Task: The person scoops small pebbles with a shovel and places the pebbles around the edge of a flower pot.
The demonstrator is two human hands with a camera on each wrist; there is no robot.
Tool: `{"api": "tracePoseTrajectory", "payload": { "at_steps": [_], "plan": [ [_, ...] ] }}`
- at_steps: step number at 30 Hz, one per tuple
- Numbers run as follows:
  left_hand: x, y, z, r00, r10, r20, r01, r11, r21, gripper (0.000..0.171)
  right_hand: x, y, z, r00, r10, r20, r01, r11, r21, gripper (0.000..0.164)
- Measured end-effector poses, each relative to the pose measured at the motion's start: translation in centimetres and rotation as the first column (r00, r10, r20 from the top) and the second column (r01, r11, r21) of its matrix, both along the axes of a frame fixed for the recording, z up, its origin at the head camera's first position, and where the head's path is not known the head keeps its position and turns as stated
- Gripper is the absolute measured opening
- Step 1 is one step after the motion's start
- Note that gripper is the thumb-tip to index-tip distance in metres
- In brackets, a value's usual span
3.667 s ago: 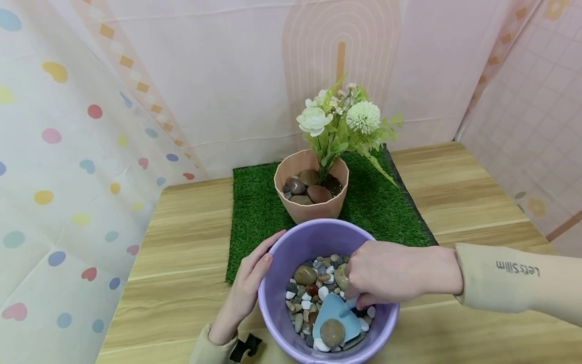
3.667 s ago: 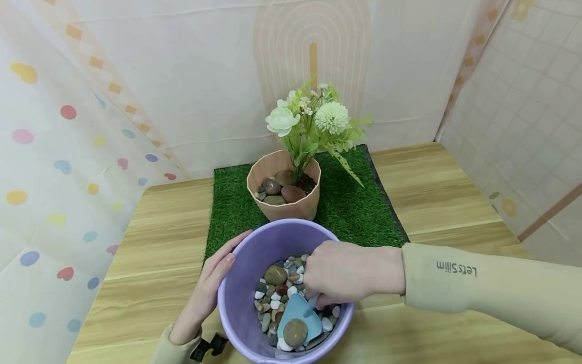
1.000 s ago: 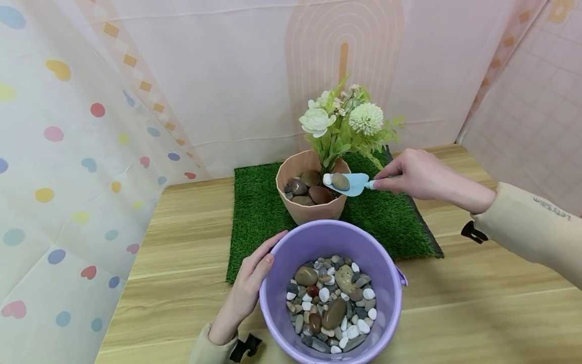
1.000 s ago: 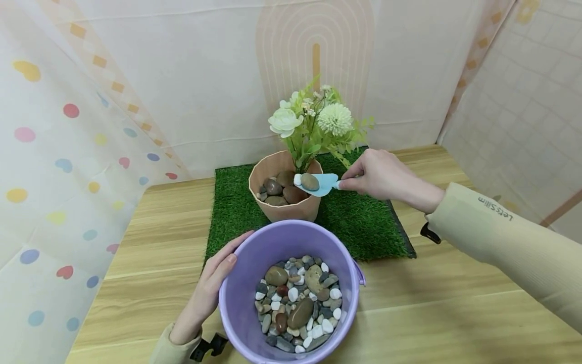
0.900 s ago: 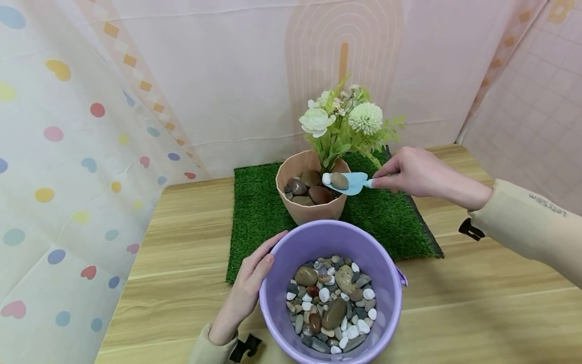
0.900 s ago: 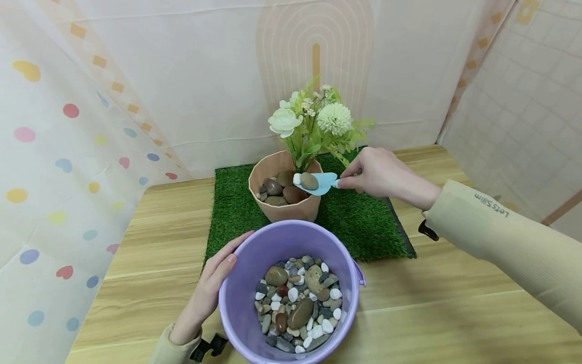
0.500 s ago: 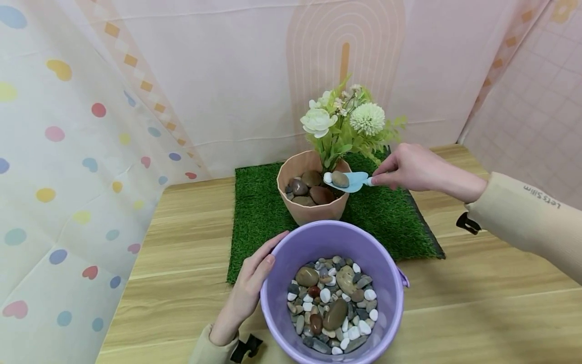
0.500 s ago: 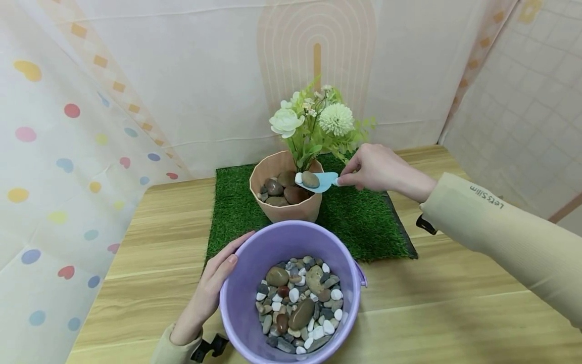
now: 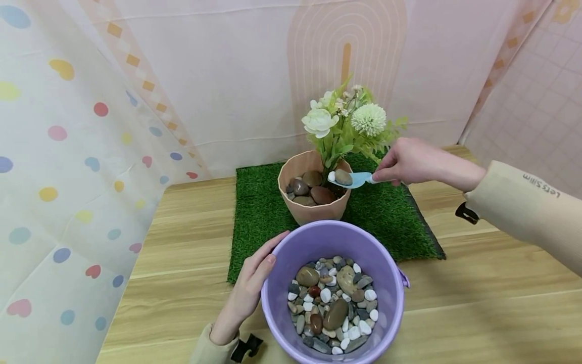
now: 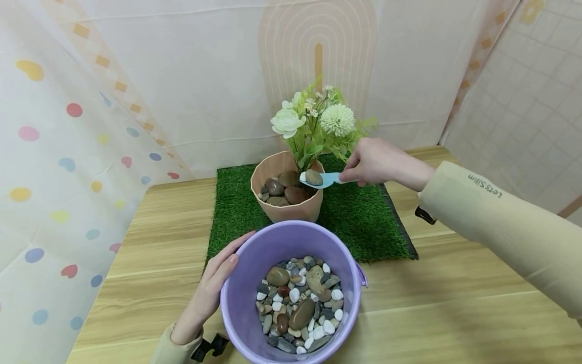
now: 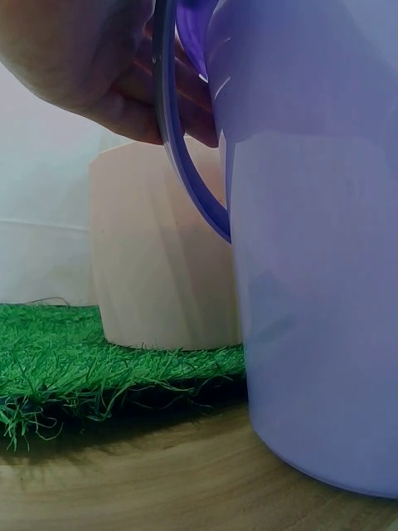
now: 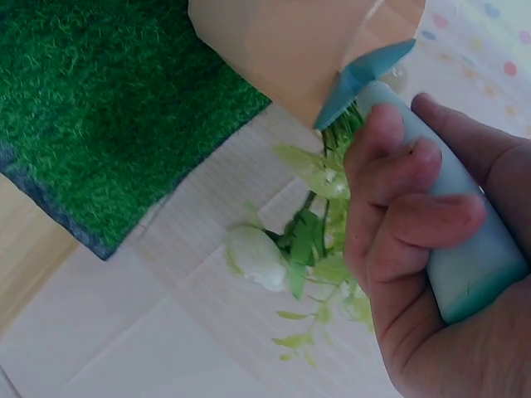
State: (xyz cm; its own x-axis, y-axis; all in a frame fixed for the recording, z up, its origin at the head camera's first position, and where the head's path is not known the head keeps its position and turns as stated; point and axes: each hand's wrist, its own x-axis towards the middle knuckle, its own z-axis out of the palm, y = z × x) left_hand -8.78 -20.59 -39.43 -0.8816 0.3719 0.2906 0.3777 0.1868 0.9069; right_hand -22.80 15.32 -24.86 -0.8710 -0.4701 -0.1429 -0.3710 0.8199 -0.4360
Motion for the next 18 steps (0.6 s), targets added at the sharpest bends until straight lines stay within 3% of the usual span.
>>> {"api": "tracePoseTrajectory", "payload": {
  "at_steps": [6, 10, 18],
  "plan": [
    [-0.1, -0.2, -0.2, 1.000, -0.007, -0.023, 0.007, 1.000, -0.003, 0.048, -0.6, -0.6, 1.4, 0.997, 0.032, 0.071, -0.035, 0.998, 0.044, 0.028],
    [-0.1, -0.3, -0.3, 1.000, -0.012, -0.024, 0.012, 1.000, -0.004, 0.048, -0.6, -1.1, 2.5, 0.992, 0.046, 0.116, -0.058, 0.994, 0.096, 0.039],
    [-0.1, -0.4, -0.4, 0.998, -0.006, -0.055, 0.005, 1.000, -0.020, 0.047, -0.5, -2.2, 3.6, 0.995, 0.048, 0.090, -0.063, 0.983, 0.170, 0.042]
  ]
}}
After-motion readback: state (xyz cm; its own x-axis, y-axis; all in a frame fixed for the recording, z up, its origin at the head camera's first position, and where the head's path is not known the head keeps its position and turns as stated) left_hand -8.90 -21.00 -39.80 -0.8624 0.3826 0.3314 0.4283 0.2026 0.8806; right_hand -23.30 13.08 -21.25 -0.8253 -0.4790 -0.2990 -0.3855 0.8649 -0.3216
